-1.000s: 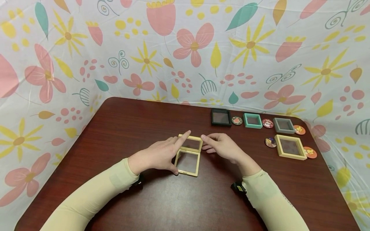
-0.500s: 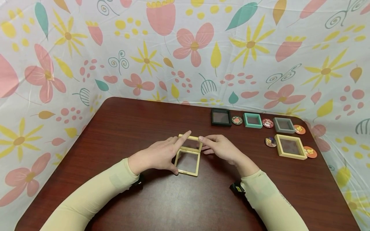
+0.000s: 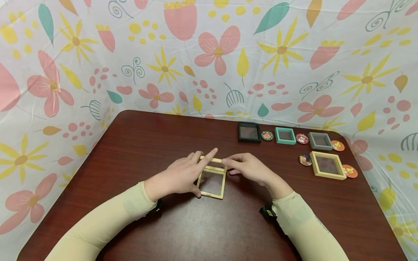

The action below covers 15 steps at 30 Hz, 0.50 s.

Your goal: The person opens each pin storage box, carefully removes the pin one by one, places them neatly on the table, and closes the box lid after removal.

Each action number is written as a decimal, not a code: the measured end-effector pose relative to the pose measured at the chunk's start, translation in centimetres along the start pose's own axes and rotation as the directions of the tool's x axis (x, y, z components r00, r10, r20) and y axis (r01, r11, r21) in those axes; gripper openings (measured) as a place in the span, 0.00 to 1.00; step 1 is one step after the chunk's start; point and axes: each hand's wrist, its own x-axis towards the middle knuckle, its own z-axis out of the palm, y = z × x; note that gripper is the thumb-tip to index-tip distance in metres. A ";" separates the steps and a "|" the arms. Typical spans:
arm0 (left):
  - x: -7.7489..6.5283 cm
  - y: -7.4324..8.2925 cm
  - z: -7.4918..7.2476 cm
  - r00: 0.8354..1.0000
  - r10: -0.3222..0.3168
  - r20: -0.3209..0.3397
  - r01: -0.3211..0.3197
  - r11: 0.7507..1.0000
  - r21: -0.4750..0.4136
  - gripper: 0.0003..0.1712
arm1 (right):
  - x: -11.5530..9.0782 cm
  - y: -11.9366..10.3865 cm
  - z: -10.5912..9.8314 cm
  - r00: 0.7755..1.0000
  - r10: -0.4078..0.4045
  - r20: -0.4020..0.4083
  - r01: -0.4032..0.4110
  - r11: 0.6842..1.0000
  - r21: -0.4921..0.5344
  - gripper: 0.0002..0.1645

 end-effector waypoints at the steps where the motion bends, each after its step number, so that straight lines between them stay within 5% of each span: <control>1: 0.0 0.0 0.0 1.000 0.003 -0.008 -0.003 1.000 0.013 0.97 | 0.0 0.0 0.0 1.000 0.002 0.000 -0.002 1.000 -0.014 0.35; 15: -0.1 0.2 0.0 0.999 0.026 -0.029 -0.024 0.997 0.071 0.98 | -0.2 -0.4 0.1 1.000 -0.020 0.016 0.023 0.967 -0.253 0.30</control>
